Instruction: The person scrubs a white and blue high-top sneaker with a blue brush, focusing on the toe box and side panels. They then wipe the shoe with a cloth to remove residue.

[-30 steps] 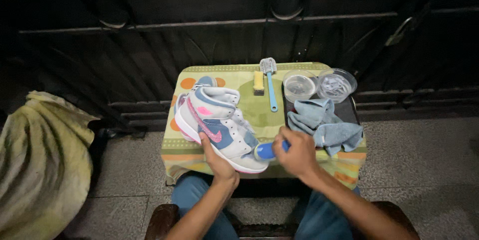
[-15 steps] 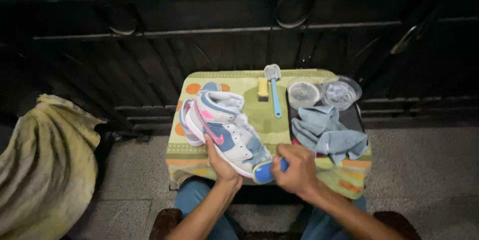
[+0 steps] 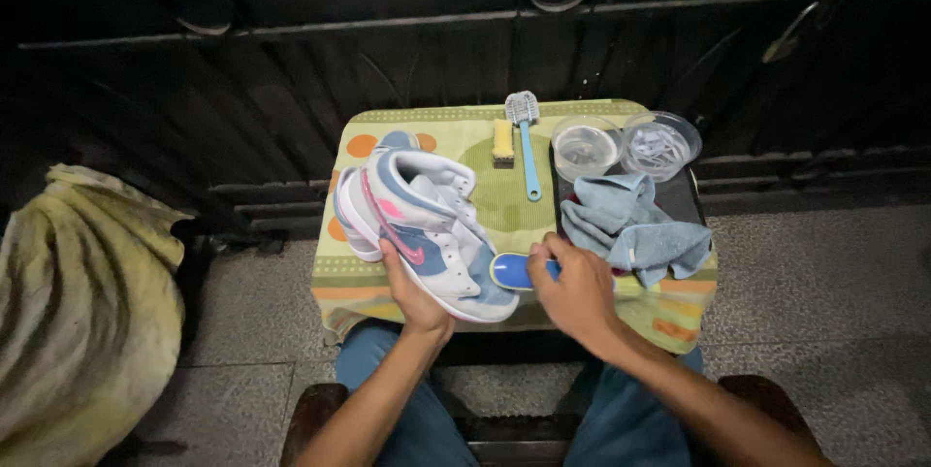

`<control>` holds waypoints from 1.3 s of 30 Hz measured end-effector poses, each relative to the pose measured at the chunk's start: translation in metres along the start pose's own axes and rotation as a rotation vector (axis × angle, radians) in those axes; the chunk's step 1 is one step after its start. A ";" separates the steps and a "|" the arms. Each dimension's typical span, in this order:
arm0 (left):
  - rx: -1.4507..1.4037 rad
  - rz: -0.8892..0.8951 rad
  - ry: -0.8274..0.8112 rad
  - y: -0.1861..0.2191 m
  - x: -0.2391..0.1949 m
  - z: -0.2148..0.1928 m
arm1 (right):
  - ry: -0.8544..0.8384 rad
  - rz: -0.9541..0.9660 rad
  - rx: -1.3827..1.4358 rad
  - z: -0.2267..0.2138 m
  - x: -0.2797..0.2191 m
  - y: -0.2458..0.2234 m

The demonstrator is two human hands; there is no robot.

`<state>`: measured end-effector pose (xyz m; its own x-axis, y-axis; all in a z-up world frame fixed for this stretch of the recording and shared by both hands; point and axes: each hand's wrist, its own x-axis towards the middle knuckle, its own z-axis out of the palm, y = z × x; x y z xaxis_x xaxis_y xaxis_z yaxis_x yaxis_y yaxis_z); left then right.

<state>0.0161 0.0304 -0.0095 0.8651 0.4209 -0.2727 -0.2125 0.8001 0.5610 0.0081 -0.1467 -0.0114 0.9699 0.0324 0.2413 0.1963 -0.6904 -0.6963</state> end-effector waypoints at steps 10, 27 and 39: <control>-0.077 -0.036 -0.013 0.000 -0.018 0.005 | -0.064 -0.018 0.169 0.001 -0.010 -0.015; -0.054 0.059 -0.084 -0.009 0.016 -0.023 | 0.001 -0.008 0.261 0.009 -0.004 -0.042; -0.173 0.068 -0.132 -0.006 0.025 -0.034 | -0.007 0.008 0.188 0.042 -0.034 -0.008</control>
<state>0.0233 0.0508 -0.0463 0.8956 0.4262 -0.1278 -0.3374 0.8378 0.4292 -0.0202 -0.1116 -0.0426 0.9724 0.0329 0.2310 0.2114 -0.5437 -0.8122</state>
